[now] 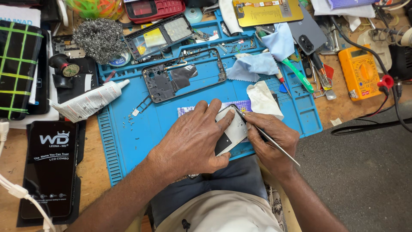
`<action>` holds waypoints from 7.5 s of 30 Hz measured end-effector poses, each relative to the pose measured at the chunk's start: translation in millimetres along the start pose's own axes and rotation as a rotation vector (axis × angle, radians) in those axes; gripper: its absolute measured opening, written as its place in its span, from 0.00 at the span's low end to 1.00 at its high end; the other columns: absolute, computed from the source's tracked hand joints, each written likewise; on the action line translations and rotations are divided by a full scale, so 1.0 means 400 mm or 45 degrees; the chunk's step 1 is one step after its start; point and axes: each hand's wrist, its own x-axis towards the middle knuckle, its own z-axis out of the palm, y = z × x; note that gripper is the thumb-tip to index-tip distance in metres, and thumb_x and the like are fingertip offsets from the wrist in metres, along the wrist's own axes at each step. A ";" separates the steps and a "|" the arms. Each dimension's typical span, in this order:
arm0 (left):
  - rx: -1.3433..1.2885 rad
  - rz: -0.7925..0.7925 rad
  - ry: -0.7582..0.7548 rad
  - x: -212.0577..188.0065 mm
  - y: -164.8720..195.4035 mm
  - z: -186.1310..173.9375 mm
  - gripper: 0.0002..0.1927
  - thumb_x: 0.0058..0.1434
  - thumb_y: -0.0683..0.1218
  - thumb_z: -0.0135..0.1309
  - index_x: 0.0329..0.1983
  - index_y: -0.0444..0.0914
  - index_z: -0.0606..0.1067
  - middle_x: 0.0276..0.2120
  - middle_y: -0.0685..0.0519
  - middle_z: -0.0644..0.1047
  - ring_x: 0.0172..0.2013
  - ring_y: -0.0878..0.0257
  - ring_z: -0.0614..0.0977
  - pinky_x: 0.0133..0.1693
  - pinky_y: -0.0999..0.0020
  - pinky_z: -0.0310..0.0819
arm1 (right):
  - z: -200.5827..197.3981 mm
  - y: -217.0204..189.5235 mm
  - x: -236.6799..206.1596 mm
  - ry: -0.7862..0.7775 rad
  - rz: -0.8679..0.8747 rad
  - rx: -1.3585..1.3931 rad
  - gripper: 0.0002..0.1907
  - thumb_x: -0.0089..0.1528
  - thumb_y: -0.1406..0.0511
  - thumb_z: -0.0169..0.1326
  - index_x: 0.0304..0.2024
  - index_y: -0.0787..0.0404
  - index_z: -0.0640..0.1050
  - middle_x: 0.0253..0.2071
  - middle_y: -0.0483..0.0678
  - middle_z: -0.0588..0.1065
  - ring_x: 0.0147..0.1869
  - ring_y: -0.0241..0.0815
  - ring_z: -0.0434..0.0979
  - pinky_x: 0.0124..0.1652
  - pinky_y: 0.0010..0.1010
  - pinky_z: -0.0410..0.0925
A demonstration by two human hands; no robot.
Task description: The person uses a metal spudger to carefully pry and separate the screen assembly from the phone frame. They repeatedly lift the screen, scrape along the edges, and wipe the surface with a cloth while working on a blue mat.
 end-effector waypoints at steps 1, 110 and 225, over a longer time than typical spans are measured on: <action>0.012 0.024 0.035 0.000 0.000 -0.001 0.44 0.40 0.55 0.63 0.59 0.28 0.70 0.43 0.40 0.68 0.41 0.45 0.72 0.42 0.50 0.75 | 0.000 0.001 0.000 0.003 -0.007 0.001 0.14 0.62 0.76 0.61 0.50 0.64 0.82 0.49 0.54 0.82 0.51 0.41 0.85 0.50 0.29 0.77; 0.018 -0.029 -0.108 -0.034 -0.022 -0.044 0.38 0.41 0.56 0.57 0.55 0.33 0.74 0.40 0.42 0.69 0.41 0.47 0.73 0.38 0.47 0.73 | 0.039 0.049 0.084 -0.124 0.042 0.522 0.14 0.73 0.74 0.49 0.52 0.61 0.57 0.51 0.60 0.78 0.56 0.48 0.84 0.52 0.35 0.78; 0.083 0.007 0.017 -0.068 0.034 0.000 0.37 0.39 0.54 0.61 0.51 0.30 0.74 0.40 0.41 0.69 0.40 0.46 0.73 0.38 0.51 0.77 | 0.027 0.015 -0.034 0.073 -0.128 0.215 0.13 0.72 0.75 0.54 0.50 0.64 0.62 0.50 0.59 0.79 0.51 0.42 0.84 0.49 0.29 0.80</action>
